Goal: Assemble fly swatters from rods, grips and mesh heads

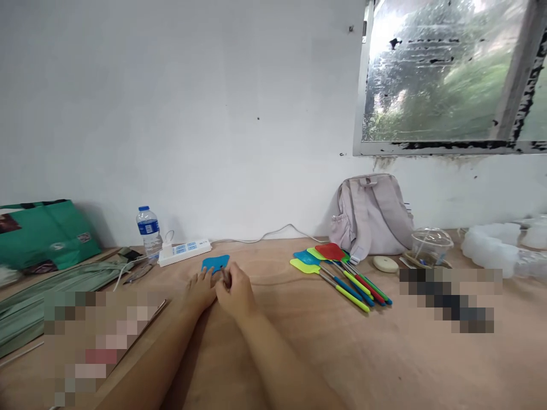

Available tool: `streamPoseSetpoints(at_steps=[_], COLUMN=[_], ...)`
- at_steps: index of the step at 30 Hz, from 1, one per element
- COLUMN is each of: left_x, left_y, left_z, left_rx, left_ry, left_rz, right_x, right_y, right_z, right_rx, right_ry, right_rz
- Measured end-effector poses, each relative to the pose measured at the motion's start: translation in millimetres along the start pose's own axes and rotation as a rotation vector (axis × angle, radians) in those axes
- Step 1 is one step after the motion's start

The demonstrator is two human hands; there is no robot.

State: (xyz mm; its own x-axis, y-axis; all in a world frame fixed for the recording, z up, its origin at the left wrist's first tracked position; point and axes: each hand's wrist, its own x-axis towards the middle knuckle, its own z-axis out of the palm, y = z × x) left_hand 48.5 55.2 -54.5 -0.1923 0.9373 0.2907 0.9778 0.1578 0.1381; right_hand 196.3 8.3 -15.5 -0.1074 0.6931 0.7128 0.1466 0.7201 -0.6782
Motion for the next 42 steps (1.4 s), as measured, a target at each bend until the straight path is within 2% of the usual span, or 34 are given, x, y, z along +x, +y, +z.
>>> streamPoseSetpoints(at_steps=[2,3,5,10,14,19,24,30,36,42], left_x=[1,1,-1,-6,0,3,-22,-56,-54,-46], left_y=[0,-1,-1,-1,0,0,9,30,31,25], left_z=[-1,-1,-3,-7,-4,-2,-12,-24,-28,-30], left_rx=[-0.007,-0.009,-0.014,-0.019,-0.025,-0.037,-0.044,-0.105,-0.202,-0.28], left_ry=[-0.024,-0.026,-0.027,-0.001,-0.007,-0.045,-0.031,-0.026,-0.081,-0.151], left_rz=[0.001,0.016,0.05,0.075,0.031,0.033,0.155,0.292,0.216,-0.024], right_x=[-17,-24,-33,-40,-45,-48,-48,-46,-42,-44], right_y=[16,24,35,46,49,50,50,42,32,36], right_z=[-8,-14,-25,-65,-106,-138,-142,-145,-151,-151], right_rx=[-0.106,-0.132,-0.186,-0.373,-0.461,-0.582,-0.487,-0.486,-0.51,-0.539], right_ry=[-0.2,-0.341,-0.425,-0.436,-0.412,-0.261,-0.218,-0.311,-0.397,-0.441], right_rz=[-0.011,0.003,0.051,0.177,0.205,0.314,0.35,0.313,0.305,0.322])
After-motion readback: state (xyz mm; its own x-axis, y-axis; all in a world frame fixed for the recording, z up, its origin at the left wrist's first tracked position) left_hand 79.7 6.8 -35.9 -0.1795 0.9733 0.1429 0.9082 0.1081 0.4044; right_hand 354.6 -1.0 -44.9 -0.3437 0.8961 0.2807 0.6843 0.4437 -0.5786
